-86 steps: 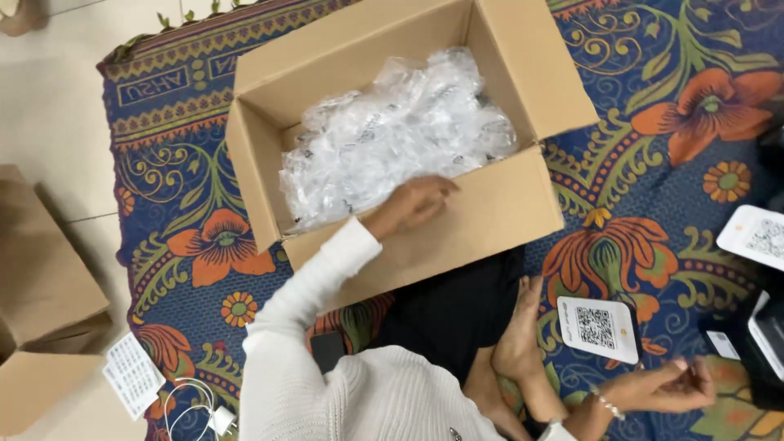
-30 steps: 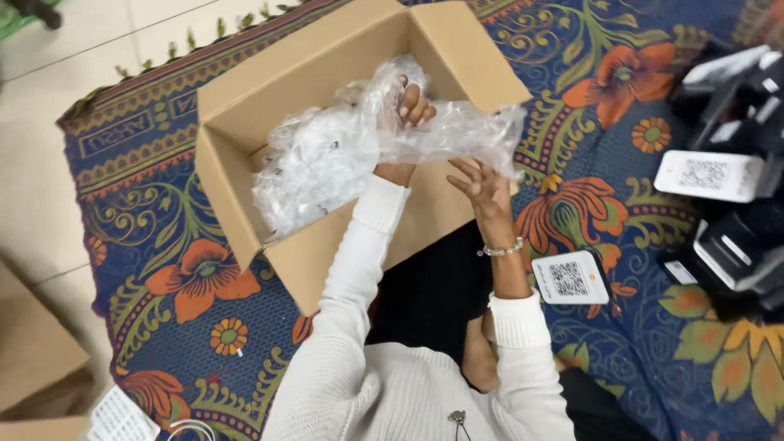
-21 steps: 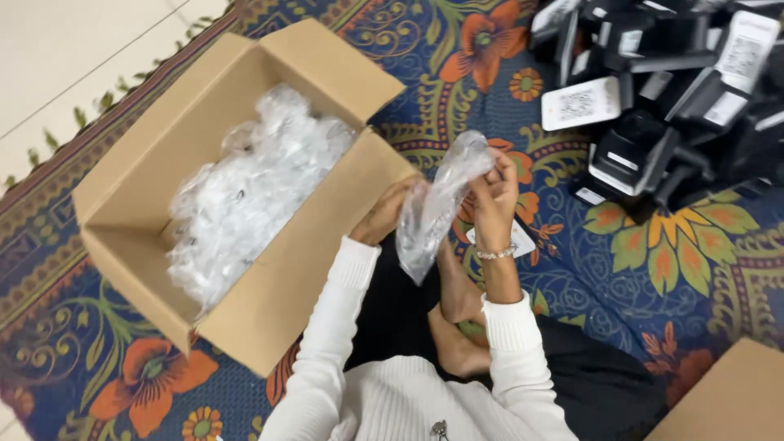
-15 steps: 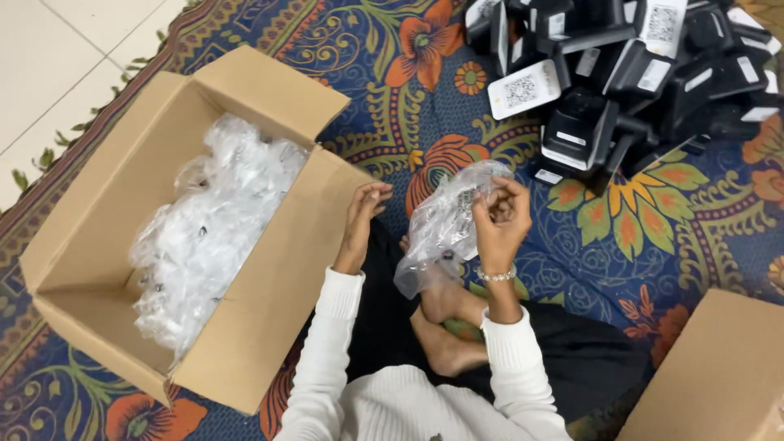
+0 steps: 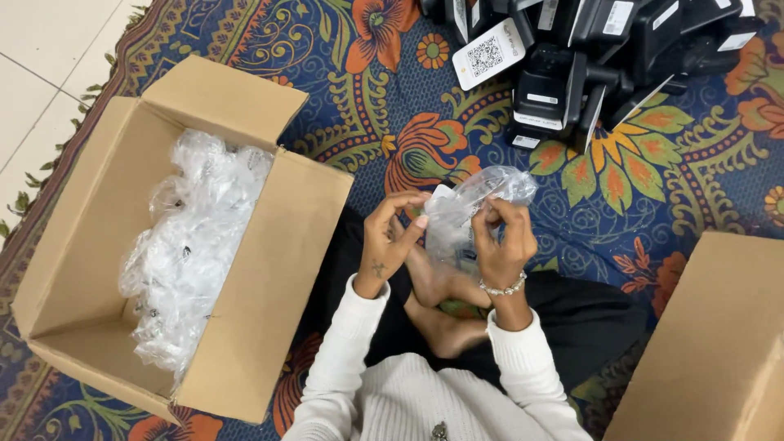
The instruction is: The person sits on a patterned rug and packs small black electronic devices into a cardboard box. They remove bubble wrap from the box, place a device inside a plastic bag, and then put the bagged device into the box. This process is repeated multiple times.
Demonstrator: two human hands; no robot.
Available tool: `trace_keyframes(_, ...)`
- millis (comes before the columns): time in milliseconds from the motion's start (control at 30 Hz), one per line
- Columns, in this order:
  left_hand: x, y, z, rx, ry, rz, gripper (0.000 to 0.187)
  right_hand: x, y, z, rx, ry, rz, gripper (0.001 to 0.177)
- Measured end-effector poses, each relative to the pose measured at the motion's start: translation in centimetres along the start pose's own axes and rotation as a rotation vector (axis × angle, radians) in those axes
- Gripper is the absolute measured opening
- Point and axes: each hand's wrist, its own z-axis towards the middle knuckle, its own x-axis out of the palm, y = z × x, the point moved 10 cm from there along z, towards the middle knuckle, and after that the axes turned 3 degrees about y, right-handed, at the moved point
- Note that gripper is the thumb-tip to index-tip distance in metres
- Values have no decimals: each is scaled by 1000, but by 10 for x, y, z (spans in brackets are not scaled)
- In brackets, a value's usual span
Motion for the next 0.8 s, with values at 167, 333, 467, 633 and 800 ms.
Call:
trace_keyframes(167,5,14,1,-119,-30,-52,27,-5,-1,-4,-73,29,-53,33)
trace_keyframes(333,8,21,5,-135,22,-58,15,-10,2,-6,-146,28,-106,36)
trace_keyframes(467,5,29,7,-290,33,14,13,-12,0,-5,-170,40,-102,36)
trace_keyframes(633,9,17,16,-128,82,128,7,-11,-3,-3,-153,84,-93,37)
trace_keyframes(800,-15,44,7,-23,-279,-208,9,-12,-24,-23,-75,129,-40,34)
